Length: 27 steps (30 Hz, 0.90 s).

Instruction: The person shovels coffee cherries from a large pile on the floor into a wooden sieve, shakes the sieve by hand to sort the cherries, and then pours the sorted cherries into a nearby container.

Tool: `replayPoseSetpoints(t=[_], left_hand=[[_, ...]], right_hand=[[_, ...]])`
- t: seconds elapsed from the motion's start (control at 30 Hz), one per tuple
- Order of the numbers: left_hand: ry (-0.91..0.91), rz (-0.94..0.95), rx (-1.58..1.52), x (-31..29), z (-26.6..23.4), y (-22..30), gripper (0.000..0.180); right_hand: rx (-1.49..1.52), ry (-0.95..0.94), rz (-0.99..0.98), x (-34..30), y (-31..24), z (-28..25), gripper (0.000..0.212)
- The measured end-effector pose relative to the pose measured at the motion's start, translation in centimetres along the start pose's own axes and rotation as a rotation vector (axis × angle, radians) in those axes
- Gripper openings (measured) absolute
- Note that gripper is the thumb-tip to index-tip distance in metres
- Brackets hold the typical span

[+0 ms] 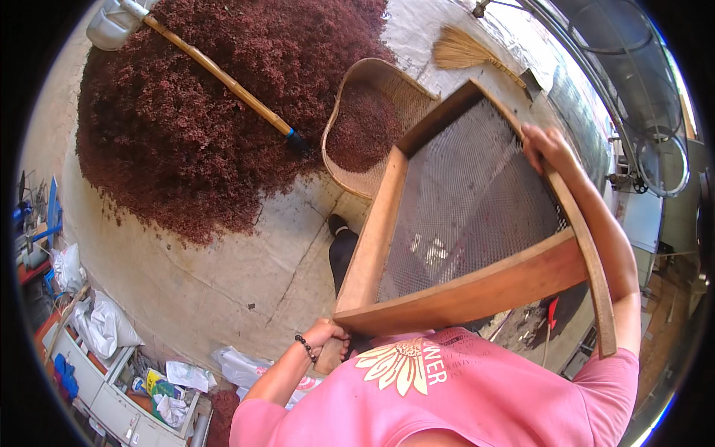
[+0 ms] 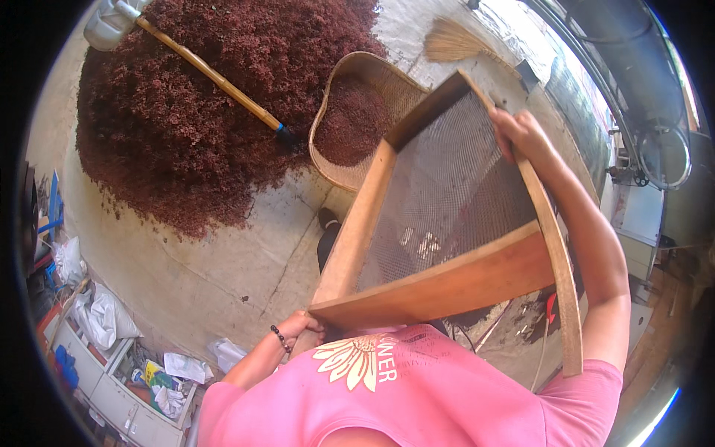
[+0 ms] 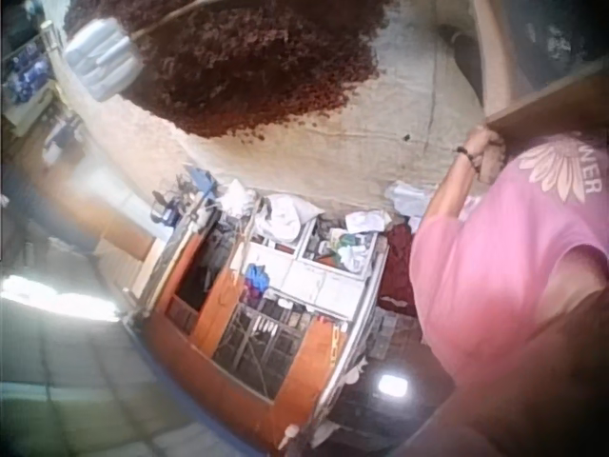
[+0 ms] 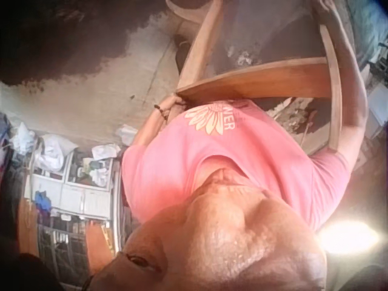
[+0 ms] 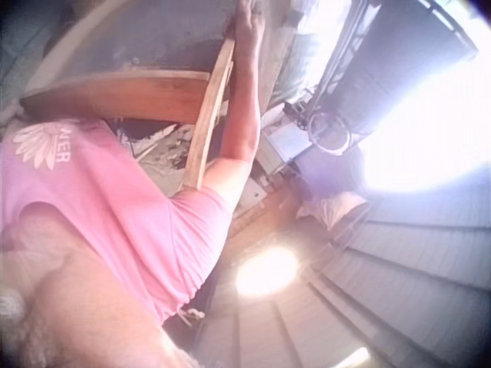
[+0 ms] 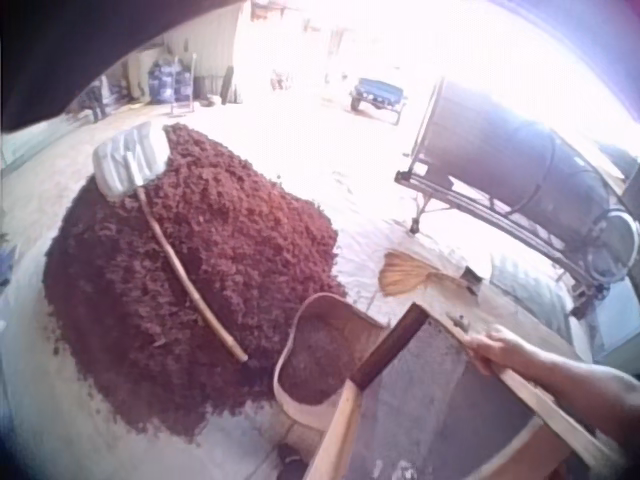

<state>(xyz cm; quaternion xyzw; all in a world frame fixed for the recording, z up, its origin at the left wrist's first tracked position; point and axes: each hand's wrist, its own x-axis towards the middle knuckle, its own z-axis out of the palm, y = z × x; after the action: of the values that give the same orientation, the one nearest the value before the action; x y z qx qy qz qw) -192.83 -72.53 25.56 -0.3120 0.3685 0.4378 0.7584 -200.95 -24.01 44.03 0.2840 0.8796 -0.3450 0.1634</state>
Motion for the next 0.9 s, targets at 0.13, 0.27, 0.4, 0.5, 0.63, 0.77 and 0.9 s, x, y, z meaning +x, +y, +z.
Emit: replayPoseSetpoints(t=[0.13, 0.27, 0.4, 0.5, 0.63, 0.77, 0.9], left_hand=[[-0.018, -0.017, 0.042, 0.4, -0.2, -1.2, 0.003], [0.071, 0.025, 0.214, 0.5, 1.7, -1.7, 0.003], [0.199, -0.018, 0.362, 0.7, 6.4, -0.4, 0.004], [0.264, -0.029, 0.475, 2.3, 9.7, -1.1, 0.005], [0.306, -0.009, 0.640, 4.3, 15.5, -1.9, 0.004], [0.305, -0.033, 0.791, 6.8, 19.8, -2.9, 0.004], [0.247, -0.123, 0.928, 9.3, 23.7, -3.7, 0.004]], right_hand=[[0.181, 0.010, -0.038, -4.4, 7.0, 0.4, 0.059], [0.303, 0.105, -0.023, -9.7, 13.0, 0.3, 0.059], [0.418, 0.215, -0.026, -15.5, 20.0, -0.2, 0.058], [0.533, 0.330, -0.018, -21.5, 26.4, 0.7, 0.057], [0.603, 0.466, 0.062, -30.6, 35.4, 1.9, 0.059], [0.649, 0.590, 0.061, -38.7, 41.4, 3.8, 0.058], [0.761, 0.717, 0.199, -46.5, 46.3, 7.2, 0.057]])
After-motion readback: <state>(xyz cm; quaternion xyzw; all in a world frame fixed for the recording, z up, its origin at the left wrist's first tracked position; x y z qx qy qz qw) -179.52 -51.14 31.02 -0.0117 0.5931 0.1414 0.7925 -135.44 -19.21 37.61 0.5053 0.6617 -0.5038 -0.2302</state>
